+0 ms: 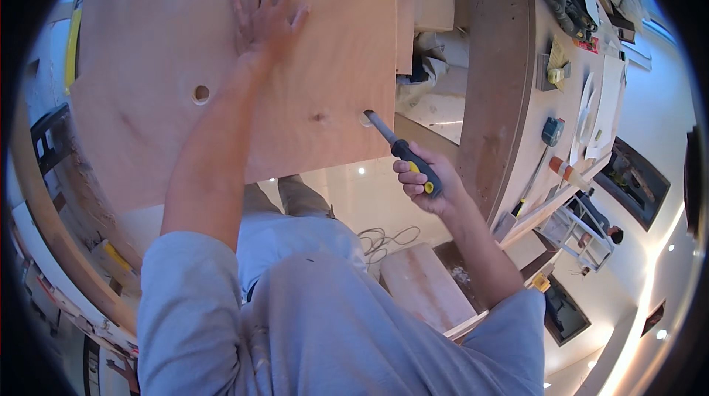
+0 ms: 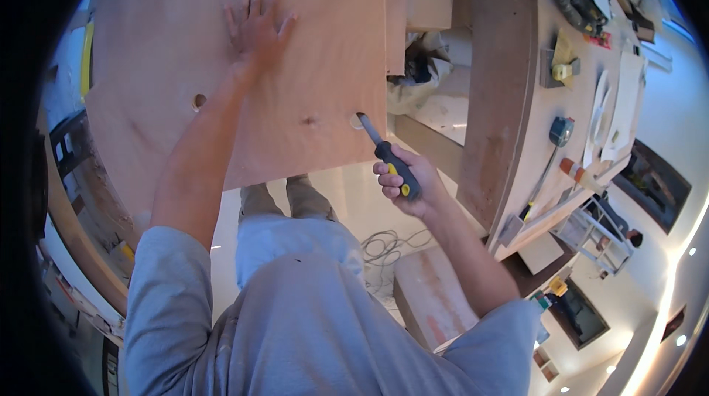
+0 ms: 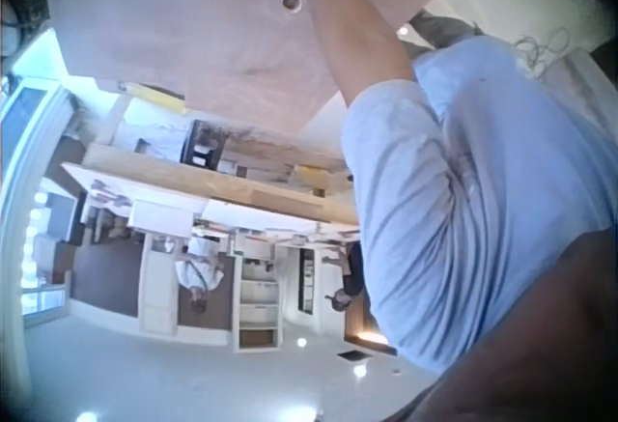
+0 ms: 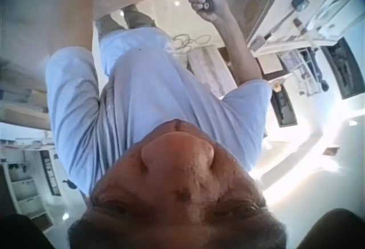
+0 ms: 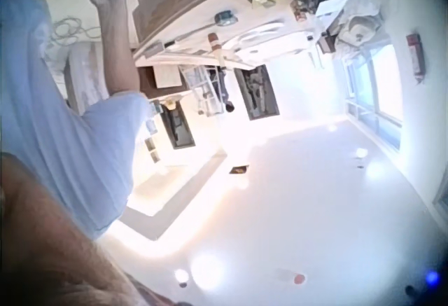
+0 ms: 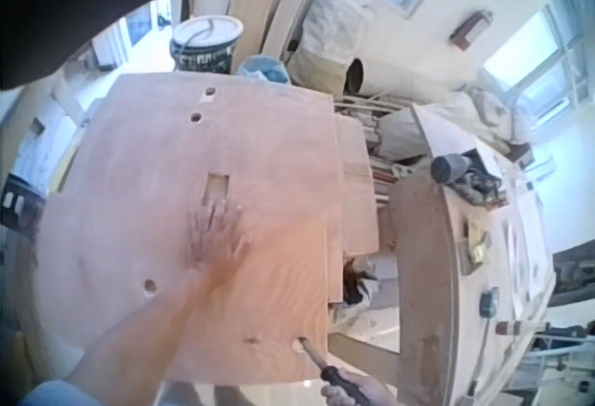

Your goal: The person smooths the edges of holes and cutouts in wooden panels using a hand file.

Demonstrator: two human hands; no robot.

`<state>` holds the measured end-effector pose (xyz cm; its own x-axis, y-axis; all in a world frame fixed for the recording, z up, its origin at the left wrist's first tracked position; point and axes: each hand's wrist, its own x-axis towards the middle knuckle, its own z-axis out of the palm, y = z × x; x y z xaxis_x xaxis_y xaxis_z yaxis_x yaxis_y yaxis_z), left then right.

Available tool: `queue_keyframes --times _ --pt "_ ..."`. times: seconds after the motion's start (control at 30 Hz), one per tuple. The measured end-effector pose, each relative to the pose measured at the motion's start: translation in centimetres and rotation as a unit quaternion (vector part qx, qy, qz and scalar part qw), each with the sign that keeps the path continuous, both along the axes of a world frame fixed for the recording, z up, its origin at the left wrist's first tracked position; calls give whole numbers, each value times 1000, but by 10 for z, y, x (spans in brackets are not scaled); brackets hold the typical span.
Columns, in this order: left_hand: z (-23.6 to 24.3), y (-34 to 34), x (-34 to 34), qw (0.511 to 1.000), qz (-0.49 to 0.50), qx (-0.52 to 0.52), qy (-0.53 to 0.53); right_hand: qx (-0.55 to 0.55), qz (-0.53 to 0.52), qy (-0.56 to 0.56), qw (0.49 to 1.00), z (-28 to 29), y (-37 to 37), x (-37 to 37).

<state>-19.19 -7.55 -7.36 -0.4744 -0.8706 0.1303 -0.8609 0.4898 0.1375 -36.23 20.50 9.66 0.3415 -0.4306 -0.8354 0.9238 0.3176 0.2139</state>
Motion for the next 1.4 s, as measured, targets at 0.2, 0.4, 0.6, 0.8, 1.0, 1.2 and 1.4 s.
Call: queue_keyframes --times 0.2,0.4,0.6,0.8,1.0,1.2,1.4 --pt "3 0 0 1000 -8 -7 22 -31 -419 -123 899 35 -21 28" --pt "2 1 -1 999 -21 5 47 -73 -468 -131 871 -54 -33 41" --pt "13 -1 -1 999 -19 15 37 -39 -352 -91 931 11 -40 40" --pt "8 1 -1 1000 -12 16 9 65 -27 179 981 -29 -41 75" --pt "10 2 -7 999 -22 8 23 56 50 264 962 -42 -41 84" --pt "12 1 2 1000 -16 26 6 16 138 228 964 24 -30 78" --pt "3 -1 -7 1000 -22 7 -15 22 107 295 949 -56 -43 63"
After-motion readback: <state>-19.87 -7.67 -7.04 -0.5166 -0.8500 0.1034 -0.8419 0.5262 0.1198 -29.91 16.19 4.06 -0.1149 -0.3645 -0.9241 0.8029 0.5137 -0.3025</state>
